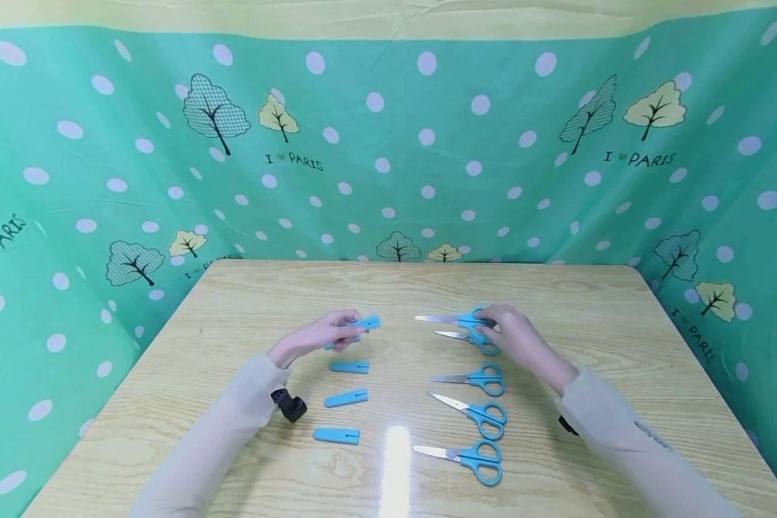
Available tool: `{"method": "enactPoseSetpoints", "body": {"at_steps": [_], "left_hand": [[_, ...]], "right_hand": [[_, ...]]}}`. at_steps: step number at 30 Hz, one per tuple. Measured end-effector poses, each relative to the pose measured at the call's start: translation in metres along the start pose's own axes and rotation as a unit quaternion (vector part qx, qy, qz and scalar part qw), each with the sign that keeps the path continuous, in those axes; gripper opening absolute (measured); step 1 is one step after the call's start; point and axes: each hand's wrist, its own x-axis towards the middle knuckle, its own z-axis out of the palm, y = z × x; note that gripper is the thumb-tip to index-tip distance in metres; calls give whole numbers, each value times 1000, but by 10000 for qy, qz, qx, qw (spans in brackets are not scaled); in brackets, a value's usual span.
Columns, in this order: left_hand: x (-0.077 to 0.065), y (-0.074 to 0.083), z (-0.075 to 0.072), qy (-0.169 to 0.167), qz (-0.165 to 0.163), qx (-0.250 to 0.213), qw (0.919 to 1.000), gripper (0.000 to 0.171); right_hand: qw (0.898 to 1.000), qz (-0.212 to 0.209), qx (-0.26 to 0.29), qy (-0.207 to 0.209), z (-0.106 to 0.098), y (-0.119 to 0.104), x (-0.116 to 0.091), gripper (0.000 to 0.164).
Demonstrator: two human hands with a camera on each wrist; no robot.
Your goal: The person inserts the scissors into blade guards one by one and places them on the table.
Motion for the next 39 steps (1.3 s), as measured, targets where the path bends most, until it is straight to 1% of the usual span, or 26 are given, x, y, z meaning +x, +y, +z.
{"method": "enactPoseSetpoints", "body": {"at_steps": [2,3,6,9,10,14,18,20,26,29,33,39], "left_hand": [[-2,2,3,-52,137,28,9999,29],[-4,6,4,-91,178,18,9998,28],[-8,8,8,-126,320,41,9994,28],[-11,11,12,-108,329,95,9994,27],[-10,8,13,-89,340,142,9993,28],[-14,13,18,-74,372,281,9989,27],[-18,17,23,-113,528,387,9978,26],[-20,19,26,-127,604,440,9971,24],[-27,23,34,-193,705,365,9967,22],[-29,24,39,-210,780,378,9960,22],[-32,27,44,-237,801,373,9958,19],[-35,26,49,-321,757,295,9962,17]], "right_hand": [[9998,-153,-30,111,-1,-6,-3,21],[9997,-210,-32,145,-2,-9,-4,21],[9986,-437,-33,290,-3,-16,-8,21],[9953,-811,-129,511,-4,-22,-11,22],[9929,-986,-196,629,-3,-23,-12,23],[9809,-1581,-356,1073,-3,-27,-17,27],[9714,-1937,-356,1328,-3,-31,-21,29],[9687,-2033,-349,1377,-3,-34,-23,27],[9689,-2056,-293,1348,-2,-39,-30,22],[9660,-2171,-214,1391,-2,-41,-33,17],[9629,-2254,-196,1469,-1,-44,-38,23],[9632,-2238,-224,1474,-1,-47,-42,34]]}}
